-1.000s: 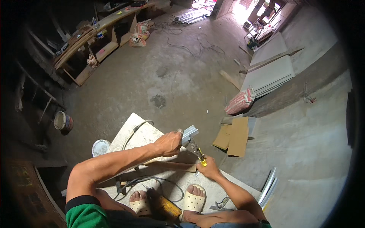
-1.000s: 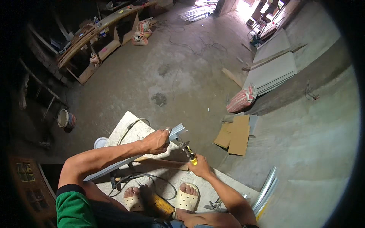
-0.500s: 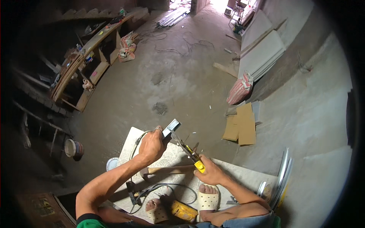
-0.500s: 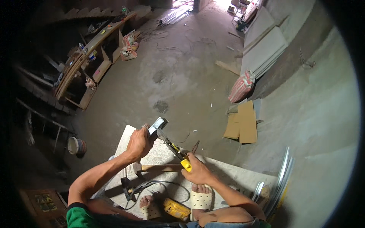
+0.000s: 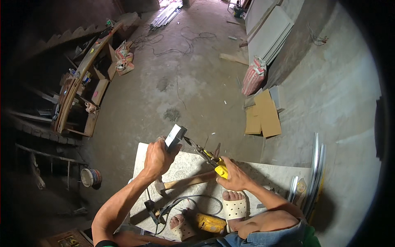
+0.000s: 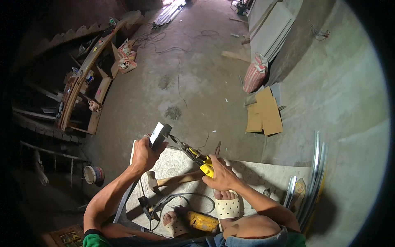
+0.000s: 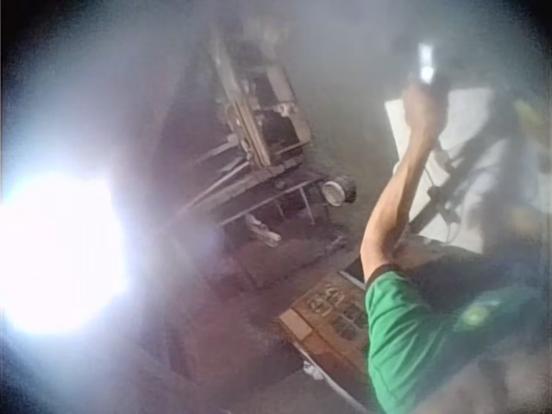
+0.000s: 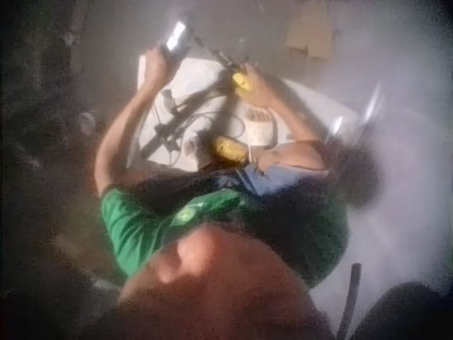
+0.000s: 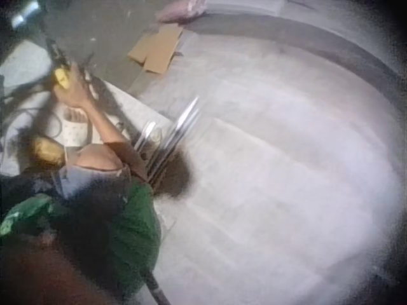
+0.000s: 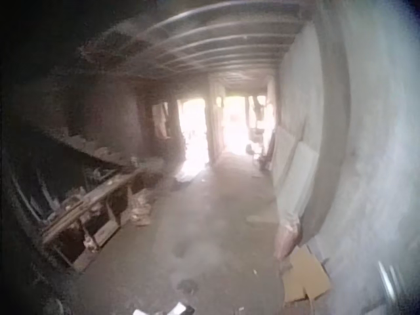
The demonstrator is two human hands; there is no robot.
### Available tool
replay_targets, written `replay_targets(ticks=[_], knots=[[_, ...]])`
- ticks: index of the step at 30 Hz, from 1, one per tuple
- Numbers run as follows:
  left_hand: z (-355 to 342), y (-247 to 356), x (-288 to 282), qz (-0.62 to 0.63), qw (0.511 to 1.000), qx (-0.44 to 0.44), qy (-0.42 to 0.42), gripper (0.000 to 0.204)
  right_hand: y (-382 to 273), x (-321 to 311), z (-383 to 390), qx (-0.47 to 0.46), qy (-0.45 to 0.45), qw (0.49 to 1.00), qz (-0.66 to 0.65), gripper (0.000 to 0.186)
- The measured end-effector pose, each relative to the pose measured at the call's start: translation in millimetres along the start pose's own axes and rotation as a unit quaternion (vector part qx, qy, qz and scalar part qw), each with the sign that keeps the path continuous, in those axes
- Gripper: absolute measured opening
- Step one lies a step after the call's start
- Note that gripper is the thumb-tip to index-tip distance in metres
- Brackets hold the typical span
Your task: The person uses shears to cut through sections of a long metal frame while holding it steady on a work table.
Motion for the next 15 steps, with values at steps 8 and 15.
replay_targets(ticks=[8,15], knots=[[9,-2,20,-0.024,0.999,0.018,-0.017,0.035,-25,-10,9,0.083,-0.122,0.989,0.009,0.077],[7,3,2,-0.004,0.999,0.003,-0.039,0.041,-10,-2,1,0.057,-0.075,0.995,-0.020,0.063]])
Point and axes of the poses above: each hand's wrist, its own z-axis away from the middle knuckle, its own x-axis out of the palm, y = z × x, the point moved 7 cm from there along -z, towards the middle knuckle, and after that the axes turned 12 degrees about x, right-handed, at the moved point
